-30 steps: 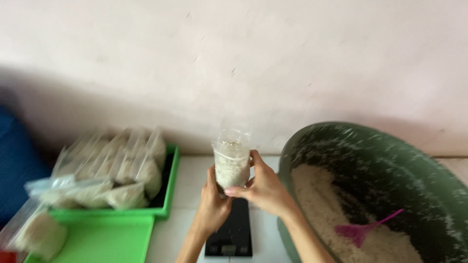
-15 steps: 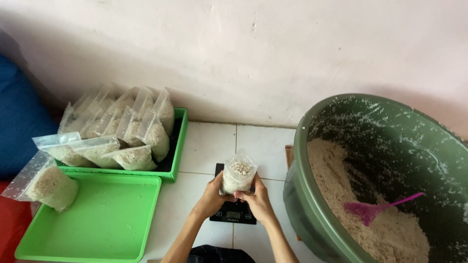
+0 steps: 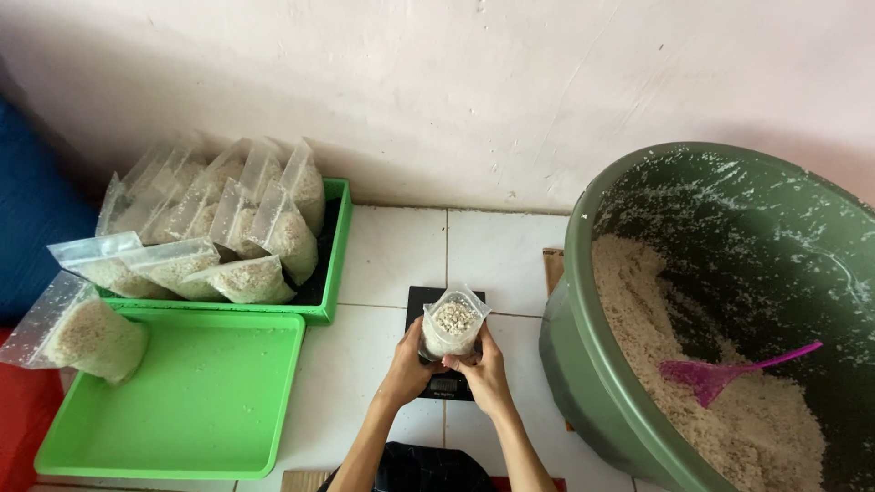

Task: The person weighs a plastic bag filled with grains on a digital scale, then uses a pink scoop to transfer more grains from a large green basin into the bag. They seal the bag and place it in a green tray with other filled bags.

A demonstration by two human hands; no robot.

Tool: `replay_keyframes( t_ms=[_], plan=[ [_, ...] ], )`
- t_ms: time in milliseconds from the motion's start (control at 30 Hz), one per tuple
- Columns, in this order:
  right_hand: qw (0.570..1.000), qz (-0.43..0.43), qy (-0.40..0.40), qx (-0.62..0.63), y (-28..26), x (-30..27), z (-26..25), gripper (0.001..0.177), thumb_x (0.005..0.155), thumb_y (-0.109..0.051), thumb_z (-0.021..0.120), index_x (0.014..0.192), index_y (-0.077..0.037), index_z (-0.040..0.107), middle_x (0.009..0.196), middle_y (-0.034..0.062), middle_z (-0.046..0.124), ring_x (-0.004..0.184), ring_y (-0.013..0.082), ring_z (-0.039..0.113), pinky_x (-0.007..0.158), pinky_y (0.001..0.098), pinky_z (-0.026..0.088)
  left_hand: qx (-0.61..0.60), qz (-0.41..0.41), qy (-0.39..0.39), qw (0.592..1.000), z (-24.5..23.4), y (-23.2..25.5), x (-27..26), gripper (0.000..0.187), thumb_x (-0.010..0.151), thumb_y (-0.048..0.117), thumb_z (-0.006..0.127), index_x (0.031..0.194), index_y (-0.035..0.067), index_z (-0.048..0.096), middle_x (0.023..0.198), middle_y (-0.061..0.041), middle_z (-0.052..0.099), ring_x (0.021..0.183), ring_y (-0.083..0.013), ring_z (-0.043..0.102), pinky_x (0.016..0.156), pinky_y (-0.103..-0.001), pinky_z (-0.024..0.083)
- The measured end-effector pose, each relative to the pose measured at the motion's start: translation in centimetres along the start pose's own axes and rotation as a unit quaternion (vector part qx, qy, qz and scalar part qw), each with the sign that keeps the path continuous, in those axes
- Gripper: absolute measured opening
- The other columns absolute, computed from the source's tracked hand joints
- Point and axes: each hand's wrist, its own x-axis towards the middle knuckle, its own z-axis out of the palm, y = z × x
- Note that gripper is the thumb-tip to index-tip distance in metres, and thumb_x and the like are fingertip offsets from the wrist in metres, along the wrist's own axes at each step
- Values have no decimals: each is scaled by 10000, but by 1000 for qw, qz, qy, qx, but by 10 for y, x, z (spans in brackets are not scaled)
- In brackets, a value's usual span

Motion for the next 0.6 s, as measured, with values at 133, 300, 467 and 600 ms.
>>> replay_keyframes(
  t_ms=[133, 300, 467, 600],
  plan=[
    [1000, 1, -7, 23, -4, -4, 3, 764, 704, -84, 826, 1383, -94, 476, 1150, 89, 664, 941, 191, 668, 823, 301, 594, -23, -9, 33, 999, 1, 12, -12, 842, 691, 39, 798, 1429, 97, 395, 1421, -105, 533, 1291, -256, 518, 1045, -358, 431],
    [999, 1, 19, -34, 4, -5, 0, 677, 662, -31, 852, 1267, -103, 556, 1069, 44, 668, 889, 152, 588, 751, 264, 495, -20, 7, 99, 995, 4, 31, -31, 642, 776, 21, 697, 1365, 111, 460, 1341, -107, 571, 1260, -277, 545, 1025, -397, 446],
    [998, 15, 20, -50, 16, -3, -3, 622, 666, -76, 855, 1225, -92, 582, 1100, 54, 692, 938, 175, 622, 777, 293, 503, -19, 39, 109, 993, 11, 17, -35, 554, 845, -28, 612, 1364, 102, 467, 1383, -121, 550, 1314, -287, 504, 1067, -426, 424],
    [998, 29, 18, -55, 11, -5, -5, 672, 633, -49, 874, 1230, -104, 569, 1132, 58, 688, 944, 189, 644, 753, 312, 519, -17, 52, 113, 992, 12, 17, -38, 517, 873, -13, 582, 1365, 94, 465, 1372, -130, 556, 1301, -289, 514, 1066, -418, 424]
  ],
)
